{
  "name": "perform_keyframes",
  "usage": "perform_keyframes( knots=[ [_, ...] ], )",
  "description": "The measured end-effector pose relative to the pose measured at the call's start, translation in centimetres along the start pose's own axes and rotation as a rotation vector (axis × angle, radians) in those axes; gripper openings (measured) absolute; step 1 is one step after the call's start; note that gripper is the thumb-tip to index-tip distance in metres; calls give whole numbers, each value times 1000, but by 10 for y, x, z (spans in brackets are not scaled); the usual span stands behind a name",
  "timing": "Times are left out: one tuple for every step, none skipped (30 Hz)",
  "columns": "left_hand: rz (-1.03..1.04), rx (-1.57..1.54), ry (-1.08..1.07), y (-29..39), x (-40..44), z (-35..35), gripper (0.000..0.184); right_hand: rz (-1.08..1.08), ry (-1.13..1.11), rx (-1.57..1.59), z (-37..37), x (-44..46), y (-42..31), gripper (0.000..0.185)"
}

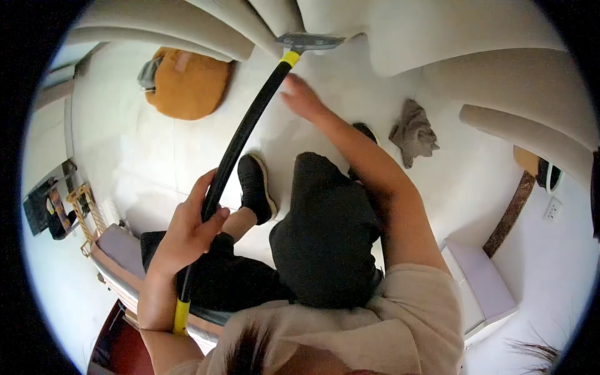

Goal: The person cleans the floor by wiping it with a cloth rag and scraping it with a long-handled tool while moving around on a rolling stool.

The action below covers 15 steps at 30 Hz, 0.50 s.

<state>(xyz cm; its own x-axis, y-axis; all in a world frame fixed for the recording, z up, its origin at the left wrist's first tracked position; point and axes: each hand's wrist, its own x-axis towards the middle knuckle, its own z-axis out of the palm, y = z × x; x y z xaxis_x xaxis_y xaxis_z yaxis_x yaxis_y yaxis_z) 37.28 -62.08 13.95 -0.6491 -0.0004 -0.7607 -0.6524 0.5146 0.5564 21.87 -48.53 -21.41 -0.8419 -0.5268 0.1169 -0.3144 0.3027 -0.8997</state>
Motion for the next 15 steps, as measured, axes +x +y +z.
perform_keyframes(
  knots=[
    [3, 9, 1, -2, 0, -1, 58, 38, 48, -114, -30, -16, 10, 50],
    [4, 7, 9, -3, 1, -2, 58, 36, 124, -274, -67, -38, 12, 48],
    [1, 3, 15, -5, 1, -2, 58, 97, 155, -501, -104, -66, 13, 49],
    [-3, -1, 20, -7, 2, -2, 57, 85, 229, -758, -139, -101, 11, 51],
    [23, 42, 18, -10, 3, -2, 57, 185, 143, -982, -174, -131, -4, 55],
    [51, 87, 19, -13, 5, -3, 57, 336, 81, -1065, -194, -163, -3, 58],
    [76, 130, 20, -14, 8, 0, 57, 489, 15, -1143, -208, -194, 6, 61],
    [75, 179, 1, -9, 9, 0, 56, 600, -34, -1022, -217, -225, 18, 65],
    [82, 183, -17, -7, 11, 4, 56, 707, -80, -899, -223, -250, 31, 69],
    [92, 187, -31, -4, 14, 7, 56, 701, -47, -830, -227, -264, 42, 70],
    [99, 195, -45, -2, 17, 8, 56, 695, -15, -757, -229, -275, 52, 71],
    [96, 203, -52, 0, 19, 10, 56, 689, 15, -683, -234, -280, 60, 73],
    [92, 213, -57, 1, 22, 11, 56, 691, 69, -672, -244, -281, 69, 72],
    [84, 222, -62, 2, 25, 12, 56, 694, 119, -659, -257, -281, 80, 72],
    [105, 227, -58, 2, 27, 13, 56, 698, 169, -644, -271, -281, 92, 71]
  ],
)
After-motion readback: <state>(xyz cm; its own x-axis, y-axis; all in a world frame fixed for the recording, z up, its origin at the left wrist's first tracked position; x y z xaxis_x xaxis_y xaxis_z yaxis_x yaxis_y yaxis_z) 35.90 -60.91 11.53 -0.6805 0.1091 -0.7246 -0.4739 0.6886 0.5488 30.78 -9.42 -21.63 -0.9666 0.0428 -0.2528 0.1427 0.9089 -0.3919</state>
